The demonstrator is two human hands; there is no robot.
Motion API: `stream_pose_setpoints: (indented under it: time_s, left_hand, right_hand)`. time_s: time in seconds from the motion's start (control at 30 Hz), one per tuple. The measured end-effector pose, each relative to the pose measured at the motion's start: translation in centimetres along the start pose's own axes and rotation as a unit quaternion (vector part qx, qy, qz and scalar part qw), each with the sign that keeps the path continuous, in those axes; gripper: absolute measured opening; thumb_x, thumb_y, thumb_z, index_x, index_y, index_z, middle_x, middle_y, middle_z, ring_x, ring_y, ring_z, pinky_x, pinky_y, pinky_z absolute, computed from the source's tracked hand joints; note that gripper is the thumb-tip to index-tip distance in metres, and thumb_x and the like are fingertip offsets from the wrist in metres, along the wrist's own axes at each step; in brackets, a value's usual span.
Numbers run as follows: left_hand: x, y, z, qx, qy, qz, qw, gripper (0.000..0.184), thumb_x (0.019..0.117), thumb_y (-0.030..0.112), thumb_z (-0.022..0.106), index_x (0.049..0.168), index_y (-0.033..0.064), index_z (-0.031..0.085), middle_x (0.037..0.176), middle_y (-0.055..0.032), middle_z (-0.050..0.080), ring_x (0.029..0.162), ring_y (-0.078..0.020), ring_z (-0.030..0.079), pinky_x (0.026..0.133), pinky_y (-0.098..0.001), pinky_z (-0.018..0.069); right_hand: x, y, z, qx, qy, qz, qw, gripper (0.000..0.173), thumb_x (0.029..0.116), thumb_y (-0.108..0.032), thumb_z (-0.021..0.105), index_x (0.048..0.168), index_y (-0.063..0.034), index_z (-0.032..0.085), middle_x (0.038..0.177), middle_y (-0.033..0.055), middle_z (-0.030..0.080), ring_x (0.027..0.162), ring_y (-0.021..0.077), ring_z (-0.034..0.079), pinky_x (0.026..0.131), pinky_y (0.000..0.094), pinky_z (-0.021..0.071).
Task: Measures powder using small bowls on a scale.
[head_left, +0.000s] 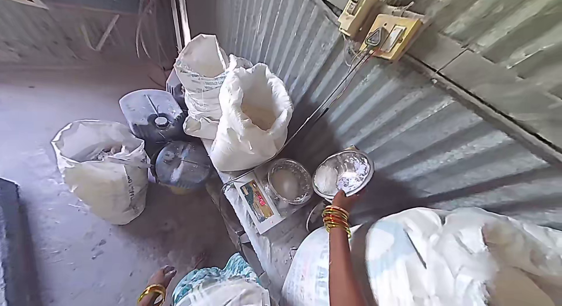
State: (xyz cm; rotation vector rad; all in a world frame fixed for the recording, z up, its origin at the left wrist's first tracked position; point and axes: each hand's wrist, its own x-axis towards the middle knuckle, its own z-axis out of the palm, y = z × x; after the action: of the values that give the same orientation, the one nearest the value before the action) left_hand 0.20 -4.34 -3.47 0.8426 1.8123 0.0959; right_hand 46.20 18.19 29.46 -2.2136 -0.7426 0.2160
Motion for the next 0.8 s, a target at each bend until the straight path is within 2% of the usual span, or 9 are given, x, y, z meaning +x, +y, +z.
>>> stream_pose_setpoints:
  time_s: [0.13, 0.3, 0.43, 0.7, 0.8]
  left_hand:
    - [0.3, 0.8, -0.6, 0.004, -0.004, 0.005, 1.000, 0.038, 0.1053, 0.019, 0.060, 0.135, -0.0041, 0.062, 0.140, -0.0275, 0.060, 0.137, -0.0417, 0.053, 0.118, -0.0549, 0.0356]
    - [1.2, 0.0, -0.6, -0.001, -0.003, 0.006, 1.000, 0.037, 0.1048, 0.018, 0.061, 0.134, -0.0042, 0.063, 0.139, -0.0286, 0.060, 0.135, -0.0429, 0.054, 0.117, -0.0558, 0.0365]
    - [1.8, -1.0, -0.7, -0.002, -0.004, 0.000, 1.000, 0.037, 0.1055, 0.018, 0.060, 0.135, -0.0041, 0.062, 0.137, -0.0292, 0.061, 0.133, -0.0442, 0.056, 0.115, -0.0569, 0.0376]
    - [2.1, -1.2, -1.7, -0.003, -0.004, -0.004, 1.000, 0.037, 0.1060, 0.020, 0.059, 0.135, -0.0039, 0.062, 0.137, -0.0291, 0.062, 0.133, -0.0436, 0.056, 0.115, -0.0563, 0.0379]
    - [2.4, -1.3, -2.1, -0.015, -0.004, -0.002, 1.000, 0.037, 0.1056, 0.018, 0.059, 0.135, -0.0045, 0.062, 0.137, -0.0296, 0.061, 0.133, -0.0440, 0.055, 0.116, -0.0572, 0.0370]
  right_hand:
    - [0.4, -0.5, 0.6, -0.053, -0.008, -0.048, 0.997, 0.068, 0.1029, -0.009, 0.056, 0.157, 0.0123, 0.021, 0.159, 0.0332, 0.035, 0.150, 0.0380, 0.036, 0.123, 0.0416, 0.0269]
    - [0.2, -1.0, 1.6, -0.070, -0.006, -0.121, 0.990, 0.070, 0.0995, -0.002, 0.057, 0.157, 0.0116, 0.021, 0.159, 0.0336, 0.035, 0.149, 0.0402, 0.037, 0.123, 0.0429, 0.0283]
    - [-0.9, -2.6, 1.5, -0.100, -0.016, -0.107, 0.989, 0.069, 0.1009, -0.005, 0.058, 0.157, 0.0107, 0.021, 0.157, 0.0324, 0.039, 0.146, 0.0397, 0.042, 0.119, 0.0439, 0.0329]
    - [0.0, -1.5, 2.5, -0.013, -0.003, -0.060, 0.998, 0.068, 0.1011, -0.003, 0.057, 0.157, 0.0116, 0.021, 0.159, 0.0322, 0.034, 0.150, 0.0366, 0.035, 0.123, 0.0408, 0.0272]
    - [-0.1, -1.3, 2.6, -0.005, 0.002, -0.024, 1.000, 0.066, 0.1038, -0.007, 0.055, 0.157, 0.0114, 0.021, 0.159, 0.0314, 0.036, 0.149, 0.0349, 0.037, 0.122, 0.0399, 0.0297]
